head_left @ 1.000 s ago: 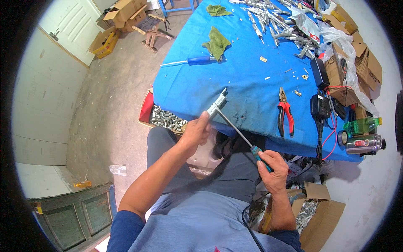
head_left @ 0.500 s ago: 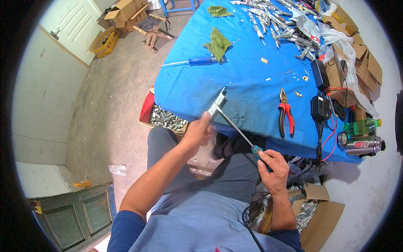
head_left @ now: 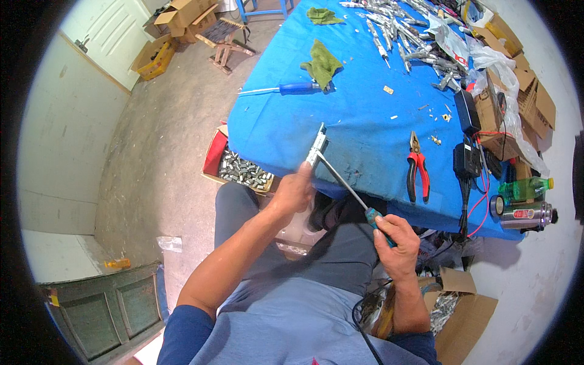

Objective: The person assembles white metal and plastic components by hand and using a screwdriver. They pick up a metal housing, insert internal parts, and use the screwdriver to secure or adjust the components while working over their lap and a blue cloth-covered table.

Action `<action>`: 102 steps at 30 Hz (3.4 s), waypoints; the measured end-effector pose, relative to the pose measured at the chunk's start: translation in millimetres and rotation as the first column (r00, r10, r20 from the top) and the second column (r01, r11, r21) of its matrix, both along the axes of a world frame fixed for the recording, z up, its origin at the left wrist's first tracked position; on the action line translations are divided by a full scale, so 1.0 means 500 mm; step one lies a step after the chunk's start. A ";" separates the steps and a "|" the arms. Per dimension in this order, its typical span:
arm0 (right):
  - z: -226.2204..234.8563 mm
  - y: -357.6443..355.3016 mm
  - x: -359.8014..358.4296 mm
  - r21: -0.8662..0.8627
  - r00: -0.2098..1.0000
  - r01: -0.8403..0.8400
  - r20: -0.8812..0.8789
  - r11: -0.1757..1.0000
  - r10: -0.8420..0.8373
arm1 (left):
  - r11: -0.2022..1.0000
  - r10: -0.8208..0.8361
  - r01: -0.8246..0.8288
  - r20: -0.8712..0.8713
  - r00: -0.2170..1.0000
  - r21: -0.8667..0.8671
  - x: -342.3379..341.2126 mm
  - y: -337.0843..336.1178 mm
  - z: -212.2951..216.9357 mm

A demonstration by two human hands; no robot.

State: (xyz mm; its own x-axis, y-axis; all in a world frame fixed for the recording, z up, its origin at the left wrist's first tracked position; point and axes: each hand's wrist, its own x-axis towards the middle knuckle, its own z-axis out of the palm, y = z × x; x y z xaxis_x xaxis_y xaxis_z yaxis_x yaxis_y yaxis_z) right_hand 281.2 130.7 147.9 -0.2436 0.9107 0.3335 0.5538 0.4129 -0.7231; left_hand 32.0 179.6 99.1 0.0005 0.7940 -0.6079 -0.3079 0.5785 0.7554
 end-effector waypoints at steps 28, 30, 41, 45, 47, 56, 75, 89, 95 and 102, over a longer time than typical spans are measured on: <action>-0.021 0.060 0.013 0.057 0.980 -0.175 0.108 0.983 0.168 | 0.999 -0.042 0.042 0.091 0.995 0.005 0.009 0.002 0.006; -0.012 0.065 0.009 0.111 0.972 -0.188 0.160 0.976 0.170 | 0.997 -0.081 0.082 0.178 0.981 0.004 -0.008 -0.001 -0.001; 0.012 0.056 0.018 -0.084 0.978 -0.203 0.033 0.975 0.207 | 0.997 -0.025 0.047 0.345 0.938 -0.058 -0.051 -0.005 0.007; 0.020 0.051 0.007 -0.136 0.982 -0.187 0.013 0.973 0.190 | 0.996 0.010 0.021 0.344 0.939 -0.086 -0.053 0.005 0.016; 0.021 0.052 0.002 -0.128 0.981 -0.189 0.010 0.974 0.192 | 0.996 -0.015 0.041 0.311 0.950 -0.078 -0.052 0.005 0.015; 0.026 0.083 0.000 -0.045 0.977 -0.195 0.074 0.980 0.198 | 0.997 -0.004 0.024 0.252 0.968 -0.076 -0.041 0.008 0.004; -0.026 0.056 -0.006 -0.746 0.898 -0.178 -0.390 0.642 -0.205 | 0.997 -0.078 0.080 0.150 0.986 -0.007 -0.030 0.010 -0.009; -0.010 -0.036 0.069 0.056 0.998 -0.005 0.069 0.998 0.001 | 0.942 -0.289 0.333 0.382 0.878 -0.052 0.047 -0.019 0.018; 0.011 -0.019 0.073 -0.084 1.000 -0.026 -0.010 0.996 0.026 | 0.962 -0.210 0.259 0.371 0.905 -0.086 0.039 -0.008 0.014; 0.017 -0.048 0.036 -0.324 0.984 0.039 -0.153 0.945 -0.093 | 0.992 -0.077 0.101 0.269 0.960 -0.079 0.033 -0.001 0.023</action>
